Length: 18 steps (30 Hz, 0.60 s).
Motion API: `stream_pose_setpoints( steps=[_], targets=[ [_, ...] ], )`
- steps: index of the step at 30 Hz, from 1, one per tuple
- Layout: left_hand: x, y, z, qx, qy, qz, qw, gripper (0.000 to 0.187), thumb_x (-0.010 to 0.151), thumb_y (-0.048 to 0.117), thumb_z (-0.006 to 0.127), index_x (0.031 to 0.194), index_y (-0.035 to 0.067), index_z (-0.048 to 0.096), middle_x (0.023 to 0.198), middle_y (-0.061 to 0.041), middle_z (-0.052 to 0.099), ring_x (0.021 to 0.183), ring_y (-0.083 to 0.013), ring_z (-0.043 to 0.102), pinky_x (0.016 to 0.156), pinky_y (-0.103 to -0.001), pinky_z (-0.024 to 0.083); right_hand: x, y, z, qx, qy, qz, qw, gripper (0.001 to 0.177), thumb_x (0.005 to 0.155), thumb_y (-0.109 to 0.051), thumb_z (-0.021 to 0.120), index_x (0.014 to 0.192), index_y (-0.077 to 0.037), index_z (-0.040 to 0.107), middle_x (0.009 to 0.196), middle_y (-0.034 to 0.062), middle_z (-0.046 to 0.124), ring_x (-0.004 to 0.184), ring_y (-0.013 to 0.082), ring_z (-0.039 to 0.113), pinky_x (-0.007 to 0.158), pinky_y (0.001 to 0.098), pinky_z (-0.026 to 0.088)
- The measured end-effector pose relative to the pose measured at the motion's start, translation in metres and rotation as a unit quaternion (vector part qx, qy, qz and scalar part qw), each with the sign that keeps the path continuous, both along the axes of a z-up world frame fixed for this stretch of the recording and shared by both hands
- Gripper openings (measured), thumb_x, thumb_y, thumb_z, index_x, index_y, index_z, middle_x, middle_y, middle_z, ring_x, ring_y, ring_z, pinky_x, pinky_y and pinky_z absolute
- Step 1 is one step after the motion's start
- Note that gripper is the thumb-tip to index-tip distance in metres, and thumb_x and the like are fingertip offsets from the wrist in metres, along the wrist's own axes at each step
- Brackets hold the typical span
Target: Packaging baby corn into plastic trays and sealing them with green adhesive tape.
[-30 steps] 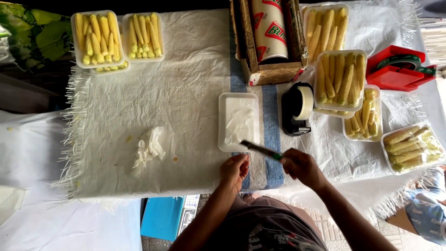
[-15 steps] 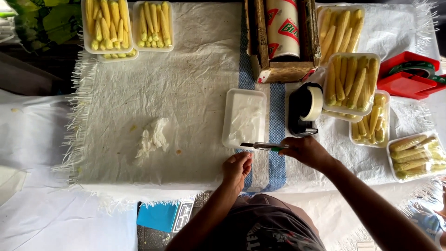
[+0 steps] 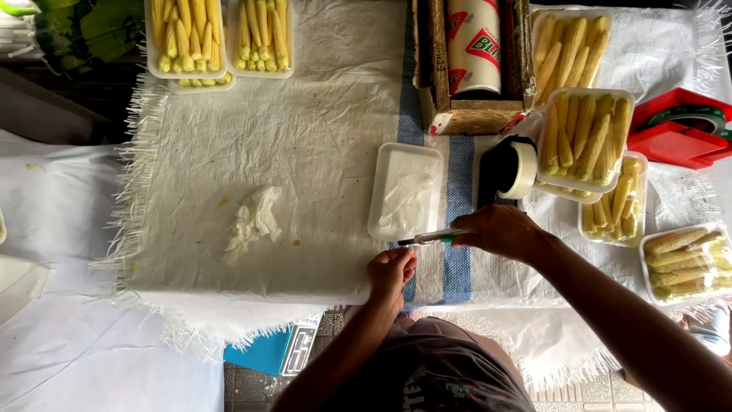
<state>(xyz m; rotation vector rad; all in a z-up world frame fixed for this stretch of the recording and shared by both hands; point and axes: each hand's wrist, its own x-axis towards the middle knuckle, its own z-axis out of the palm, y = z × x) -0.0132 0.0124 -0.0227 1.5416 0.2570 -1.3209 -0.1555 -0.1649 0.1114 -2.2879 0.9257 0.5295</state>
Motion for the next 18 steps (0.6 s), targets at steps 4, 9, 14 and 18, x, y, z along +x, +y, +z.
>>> stream_pose_setpoints(
  steps=[4,9,14,18],
  targets=[
    [-0.001,0.0,0.0,-0.001,-0.014,-0.004,1.0,0.029,0.079,0.022,0.087,0.1,0.007,0.074,0.093,-0.01,0.079,0.078,-0.0146,0.077,0.077,-0.028,0.061,0.011,0.004,0.004,-0.033,0.028,0.049,0.998,0.031,0.093,-0.048,0.066,0.123,-0.045,0.07,0.096,-0.0009,0.082,0.079,0.0256,0.079,0.089,0.0447,0.06],
    [0.0,-0.001,0.008,0.001,-0.029,0.003,1.0,0.026,0.077,0.018,0.086,0.096,0.004,0.074,0.087,-0.011,0.077,0.076,-0.0148,0.076,0.076,-0.028,0.061,0.025,0.009,-0.006,-0.033,0.097,0.092,0.99,0.026,0.099,-0.047,0.06,0.122,-0.042,0.068,0.105,-0.0075,0.081,0.095,0.0205,0.078,0.093,0.041,0.059],
    [0.001,-0.003,0.007,0.001,-0.035,0.008,0.999,0.027,0.075,0.016,0.087,0.094,0.003,0.074,0.081,-0.012,0.075,0.072,-0.0151,0.075,0.073,-0.027,0.061,0.025,0.006,0.019,-0.03,0.135,0.086,0.987,0.028,0.099,-0.047,0.06,0.125,-0.043,0.066,0.11,-0.0065,0.08,0.1,0.0212,0.077,0.097,0.0424,0.058],
    [0.001,-0.002,0.014,-0.001,-0.035,-0.005,0.999,0.025,0.076,0.012,0.085,0.094,0.0,0.072,0.079,-0.012,0.073,0.07,-0.0157,0.075,0.069,-0.026,0.061,0.014,0.005,0.006,-0.032,0.106,0.081,0.99,0.027,0.096,-0.045,0.064,0.122,-0.04,0.07,0.107,0.0007,0.08,0.1,0.0259,0.077,0.098,0.0453,0.058]
  ],
)
